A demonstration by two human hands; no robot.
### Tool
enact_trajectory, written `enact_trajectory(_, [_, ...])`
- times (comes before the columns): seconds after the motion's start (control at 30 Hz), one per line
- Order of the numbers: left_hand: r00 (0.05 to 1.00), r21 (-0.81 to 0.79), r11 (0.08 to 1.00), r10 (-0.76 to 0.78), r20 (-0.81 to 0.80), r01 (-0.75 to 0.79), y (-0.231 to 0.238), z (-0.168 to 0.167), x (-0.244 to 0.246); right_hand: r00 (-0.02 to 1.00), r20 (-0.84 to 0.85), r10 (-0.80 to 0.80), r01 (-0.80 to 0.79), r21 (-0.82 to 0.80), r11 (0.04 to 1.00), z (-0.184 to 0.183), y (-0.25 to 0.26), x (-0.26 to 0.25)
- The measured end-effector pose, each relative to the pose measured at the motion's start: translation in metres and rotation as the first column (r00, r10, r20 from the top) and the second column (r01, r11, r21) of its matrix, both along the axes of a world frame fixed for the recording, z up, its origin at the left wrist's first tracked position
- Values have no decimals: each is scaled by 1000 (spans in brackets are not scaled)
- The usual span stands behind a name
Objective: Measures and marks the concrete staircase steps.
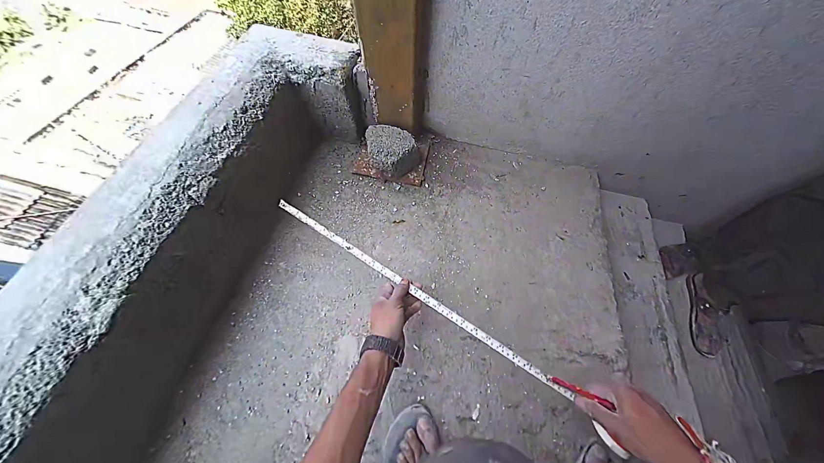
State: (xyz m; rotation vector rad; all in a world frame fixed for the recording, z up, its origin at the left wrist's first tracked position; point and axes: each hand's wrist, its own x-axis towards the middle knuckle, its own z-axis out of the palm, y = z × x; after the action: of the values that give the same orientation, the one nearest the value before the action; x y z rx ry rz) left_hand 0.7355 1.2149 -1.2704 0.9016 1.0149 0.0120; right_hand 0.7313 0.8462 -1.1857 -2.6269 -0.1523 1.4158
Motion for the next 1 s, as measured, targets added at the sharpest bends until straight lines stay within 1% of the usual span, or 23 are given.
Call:
enact_trajectory(0.07, [995, -28, 995, -98, 35, 99, 12, 11, 3, 994, -62, -85, 90, 73, 993, 16, 22, -14])
enact_trajectory(0.13, [983, -50, 983, -173, 57, 176, 26, 17, 10, 995, -60, -84, 88, 72, 994, 39, 35, -6])
enact_trajectory(0.23, [976, -52, 976, -207, 70, 210, 46, 21, 23, 1000, 4, -17, 17, 38, 999, 67, 50, 23])
enact_trajectory(0.33, [974, -94, 973, -198, 109, 209, 47, 22, 43, 990, 115, 87, -85, -28, 996, 90, 74, 61])
enact_trajectory(0.4, [958, -111, 954, -269, 103, 279, 39, 25, 50, 974, 141, 178, -170, -67, 983, 94, 91, 84])
enact_trajectory(0.43, [932, -102, 927, -354, 83, 361, 37, 27, 52, 966, 139, 219, -211, -69, 975, 90, 98, 95])
enact_trajectory(0.47, [880, -89, 876, -471, 55, 474, 38, 31, 53, 958, 133, 255, -249, -59, 967, 82, 102, 106])
enact_trajectory(0.5, [798, -66, 795, -602, 31, 603, 42, 33, 53, 951, 126, 283, -280, -39, 959, 71, 103, 117])
enact_trajectory(0.53, [688, -32, 687, -726, 14, 726, 48, 36, 52, 946, 115, 304, -305, -12, 952, 57, 99, 126])
enact_trajectory(0.57, [580, 11, 580, -814, -2, 814, 55, 38, 53, 943, 95, 320, -323, 13, 946, 42, 91, 132])
enact_trajectory(0.6, [499, 69, 496, -867, -22, 865, 62, 42, 57, 939, 70, 338, -341, 32, 940, 26, 80, 139])
enact_trajectory(0.63, [444, 155, 431, -894, -55, 889, 71, 47, 66, 934, 43, 354, -356, 44, 934, 11, 66, 146])
enact_trajectory(0.67, [419, 260, 381, -901, -109, 887, 79, 52, 80, 930, 19, 366, -367, 46, 929, -4, 51, 154])
enact_trajectory(0.7, [424, 366, 338, -887, -184, 867, 87, 57, 98, 925, 6, 380, -380, 42, 924, -17, 36, 162])
enact_trajectory(0.73, [457, 461, 299, -845, -279, 835, 95, 58, 120, 921, -2, 390, -390, 40, 920, -28, 24, 169])
enact_trajectory(0.8, [540, 571, 224, -695, -475, 790, 110, 55, 175, 909, 7, 417, -417, 61, 907, -44, 10, 183])
enact_trajectory(0.83, [547, 567, 189, -615, -568, 801, 117, 53, 206, 902, 6, 431, -431, 70, 900, -48, 7, 188])
enact_trajectory(0.9, [508, 514, 118, -446, -737, 849, 123, 45, 266, 887, -17, 462, -459, 94, 883, -49, 10, 197])
enact_trajectory(0.93, [495, 496, 98, -366, -788, 863, 124, 36, 293, 872, -15, 490, -485, 122, 866, -50, 11, 202])
enact_trajectory(0.97, [492, 488, 92, -295, -819, 868, 124, 25, 315, 858, -21, 513, -504, 152, 850, -52, 11, 205])
enact_trajectory(1.0, [491, 478, 114, -245, -836, 871, 122, 14, 333, 850, -26, 526, -513, 185, 838, -52, 9, 207])
